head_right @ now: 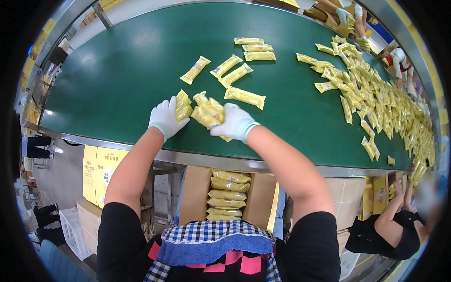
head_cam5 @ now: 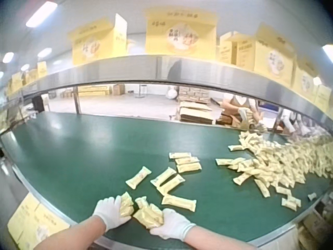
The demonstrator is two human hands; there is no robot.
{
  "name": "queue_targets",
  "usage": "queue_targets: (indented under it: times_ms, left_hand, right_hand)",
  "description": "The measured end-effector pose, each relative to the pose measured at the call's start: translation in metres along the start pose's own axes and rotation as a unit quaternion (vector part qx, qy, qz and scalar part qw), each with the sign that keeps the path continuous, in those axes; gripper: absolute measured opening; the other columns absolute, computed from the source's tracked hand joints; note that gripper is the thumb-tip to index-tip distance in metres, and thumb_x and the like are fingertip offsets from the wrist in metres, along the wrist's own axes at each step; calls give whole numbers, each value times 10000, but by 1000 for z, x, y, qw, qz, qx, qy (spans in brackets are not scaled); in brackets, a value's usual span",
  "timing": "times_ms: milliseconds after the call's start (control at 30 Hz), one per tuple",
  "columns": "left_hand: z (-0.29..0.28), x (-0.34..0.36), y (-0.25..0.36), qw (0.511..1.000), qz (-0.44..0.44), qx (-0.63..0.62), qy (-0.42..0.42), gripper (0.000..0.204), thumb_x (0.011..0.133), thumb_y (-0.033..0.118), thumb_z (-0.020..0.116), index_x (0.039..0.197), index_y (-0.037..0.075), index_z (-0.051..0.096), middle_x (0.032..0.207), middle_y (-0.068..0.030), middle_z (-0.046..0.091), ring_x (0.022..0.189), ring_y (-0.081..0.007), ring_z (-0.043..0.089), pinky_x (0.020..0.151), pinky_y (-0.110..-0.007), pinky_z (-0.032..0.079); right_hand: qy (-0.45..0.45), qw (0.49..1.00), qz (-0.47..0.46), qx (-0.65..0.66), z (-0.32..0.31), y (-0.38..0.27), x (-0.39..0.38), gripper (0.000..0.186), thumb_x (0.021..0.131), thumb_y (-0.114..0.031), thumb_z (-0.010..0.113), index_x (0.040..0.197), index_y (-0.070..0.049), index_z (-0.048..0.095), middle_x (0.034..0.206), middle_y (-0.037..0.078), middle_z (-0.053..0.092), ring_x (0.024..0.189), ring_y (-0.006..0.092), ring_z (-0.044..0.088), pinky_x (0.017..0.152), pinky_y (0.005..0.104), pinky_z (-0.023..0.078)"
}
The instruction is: The person picks up yellow packages from a conveyor belt and stacks them inside small boxes, then places the filled boxes onto a stack.
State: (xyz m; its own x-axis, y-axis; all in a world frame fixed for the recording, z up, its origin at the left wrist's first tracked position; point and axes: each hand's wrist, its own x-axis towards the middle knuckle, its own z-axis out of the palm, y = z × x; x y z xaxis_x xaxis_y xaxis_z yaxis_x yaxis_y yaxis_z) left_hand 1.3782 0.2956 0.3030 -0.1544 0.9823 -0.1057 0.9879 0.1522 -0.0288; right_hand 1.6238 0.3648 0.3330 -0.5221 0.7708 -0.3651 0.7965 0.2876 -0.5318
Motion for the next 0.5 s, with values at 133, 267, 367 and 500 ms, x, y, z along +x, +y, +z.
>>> queue_targets:
  times_ms: [133, 267, 367, 500]
  left_hand:
    - [5, 5, -7, 999, -19, -28, -17, 884, 861, 560, 695, 1475, 13, 371, 1209, -187, 603, 1115, -346, 619, 938, -421, 512]
    - [-2, 7, -3, 997, -65, -26, -28, 817, 863, 558, 700, 1424, 39, 411, 1200, -183, 608, 1123, -345, 624, 932, -427, 524]
    - [-11, 4, -18, 986, -152, -30, -57, 740, 863, 564, 706, 1347, 66, 449, 1200, -180, 607, 1153, -347, 620, 931, -446, 533]
    - [3, -11, -39, 984, -174, -13, -33, 908, 855, 571, 715, 1489, 46, 333, 1267, -209, 573, 1168, -354, 611, 953, -446, 524]
  right_hand:
    - [0, 960, 41, 278, -20, 5, -9, 829, 728, -458, 815, 1255, 129, 559, 1160, 204, 679, 1045, 250, 673, 910, 322, 525]
    - [9, 933, 35, 357, -4, -18, 21, 830, 738, -495, 795, 1261, 115, 586, 1150, 198, 682, 1036, 254, 673, 910, 330, 528]
    - [-47, 983, 21, 178, 16, -48, 37, 922, 673, -628, 761, 1251, 73, 607, 1165, 250, 682, 1105, 353, 664, 943, 374, 542]
    - [-32, 955, -184, -230, 49, -65, 14, 842, 688, -499, 751, 1327, 16, 562, 1411, 231, 469, 1282, 340, 513, 1021, 448, 457]
